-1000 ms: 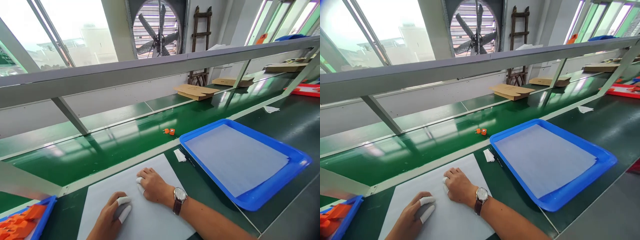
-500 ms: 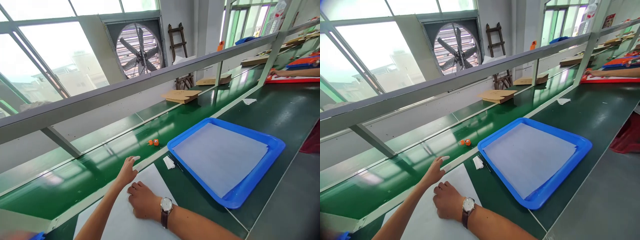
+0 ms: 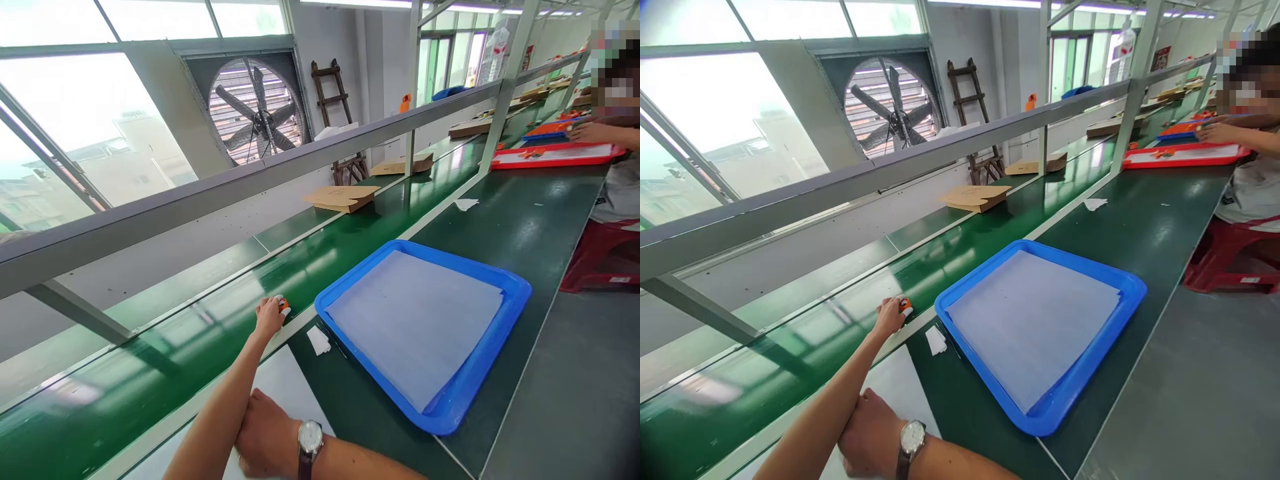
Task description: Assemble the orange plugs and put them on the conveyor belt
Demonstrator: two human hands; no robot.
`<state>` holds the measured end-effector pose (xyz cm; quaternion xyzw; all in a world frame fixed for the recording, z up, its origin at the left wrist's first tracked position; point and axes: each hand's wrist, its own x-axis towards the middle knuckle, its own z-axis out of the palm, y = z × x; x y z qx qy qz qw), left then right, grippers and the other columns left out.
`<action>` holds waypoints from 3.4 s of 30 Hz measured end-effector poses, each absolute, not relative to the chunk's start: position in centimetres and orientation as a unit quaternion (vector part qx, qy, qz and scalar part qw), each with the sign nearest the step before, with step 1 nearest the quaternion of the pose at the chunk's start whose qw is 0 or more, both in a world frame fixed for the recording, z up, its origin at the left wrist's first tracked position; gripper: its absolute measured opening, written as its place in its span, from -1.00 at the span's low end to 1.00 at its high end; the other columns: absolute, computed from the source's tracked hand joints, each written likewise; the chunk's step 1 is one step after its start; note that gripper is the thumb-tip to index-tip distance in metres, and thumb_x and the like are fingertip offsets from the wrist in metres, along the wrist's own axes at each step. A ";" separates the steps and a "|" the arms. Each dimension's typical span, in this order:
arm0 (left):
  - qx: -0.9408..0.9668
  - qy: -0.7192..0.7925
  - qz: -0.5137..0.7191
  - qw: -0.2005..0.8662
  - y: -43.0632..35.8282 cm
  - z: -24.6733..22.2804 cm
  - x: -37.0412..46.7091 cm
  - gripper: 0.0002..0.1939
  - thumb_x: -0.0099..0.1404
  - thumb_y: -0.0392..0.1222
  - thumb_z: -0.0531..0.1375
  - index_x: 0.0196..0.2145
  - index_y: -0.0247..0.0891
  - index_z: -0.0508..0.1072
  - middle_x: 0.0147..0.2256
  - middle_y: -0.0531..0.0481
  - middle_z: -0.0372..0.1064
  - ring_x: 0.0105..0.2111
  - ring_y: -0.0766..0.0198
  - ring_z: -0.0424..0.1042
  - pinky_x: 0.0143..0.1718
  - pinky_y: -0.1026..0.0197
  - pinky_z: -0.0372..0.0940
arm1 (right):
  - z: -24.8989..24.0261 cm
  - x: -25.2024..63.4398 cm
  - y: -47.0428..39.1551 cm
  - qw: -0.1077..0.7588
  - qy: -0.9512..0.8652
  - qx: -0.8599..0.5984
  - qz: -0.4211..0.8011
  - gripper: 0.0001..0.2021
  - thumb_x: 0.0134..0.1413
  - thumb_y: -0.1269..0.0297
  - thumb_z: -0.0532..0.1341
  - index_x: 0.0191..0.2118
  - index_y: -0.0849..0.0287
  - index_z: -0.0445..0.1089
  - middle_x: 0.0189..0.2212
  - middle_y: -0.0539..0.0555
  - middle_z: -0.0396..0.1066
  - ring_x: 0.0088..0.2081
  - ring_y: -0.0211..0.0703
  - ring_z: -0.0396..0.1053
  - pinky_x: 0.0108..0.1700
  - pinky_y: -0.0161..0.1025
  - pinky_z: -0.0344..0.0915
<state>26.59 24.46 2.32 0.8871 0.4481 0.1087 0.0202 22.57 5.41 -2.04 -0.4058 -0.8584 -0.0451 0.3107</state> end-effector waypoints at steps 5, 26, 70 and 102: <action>0.884 0.446 0.137 0.000 21.9 5.7 22.4 -0.65 0.32 -0.12 0.19 0.03 -0.24 0.50 -0.04 -0.23 0.47 0.15 -0.16 0.23 0.07 -0.12 0.14 | -1.9 22.8 5.1 0.284 -0.864 -0.411 -0.067 -0.80 0.00 0.22 0.26 -0.30 0.26 0.47 -0.25 0.18 0.44 -0.22 0.02 0.32 -0.28 -0.07 0.31; 0.795 0.569 0.210 0.006 1.2 2.2 -2.3 -0.78 0.31 -0.06 0.22 -0.13 -0.17 0.49 -0.21 -0.07 0.41 -0.28 0.11 0.46 -0.23 0.08 0.39 | -1.3 23.0 3.3 0.328 -0.859 -0.380 0.101 -0.40 -0.21 0.66 0.12 0.06 0.25 0.38 0.00 0.22 0.43 0.04 0.05 0.31 0.11 -0.02 0.34; 0.781 0.508 0.337 0.137 -1.4 -0.7 0.0 -0.65 0.25 -0.40 0.12 -0.02 -0.13 0.26 -0.12 0.02 0.43 -0.43 0.35 0.39 -0.34 0.25 0.34 | 0.4 19.7 -1.1 0.348 -0.923 -0.128 0.105 -0.79 -0.10 0.55 0.10 -0.51 0.05 0.16 -0.48 0.00 0.36 -0.44 -0.15 0.26 0.03 0.13 0.35; 0.683 0.480 0.409 0.368 -1.7 1.5 0.3 -0.73 0.32 -0.25 0.19 -0.01 -0.13 0.44 -0.06 -0.05 0.46 -0.11 0.22 0.50 -0.02 0.07 0.48 | 0.5 19.7 0.4 0.525 -0.645 -0.387 0.399 -0.80 0.15 0.26 0.31 -0.09 0.12 0.47 -0.32 0.05 0.45 -0.34 -0.19 0.37 -0.26 -0.18 0.42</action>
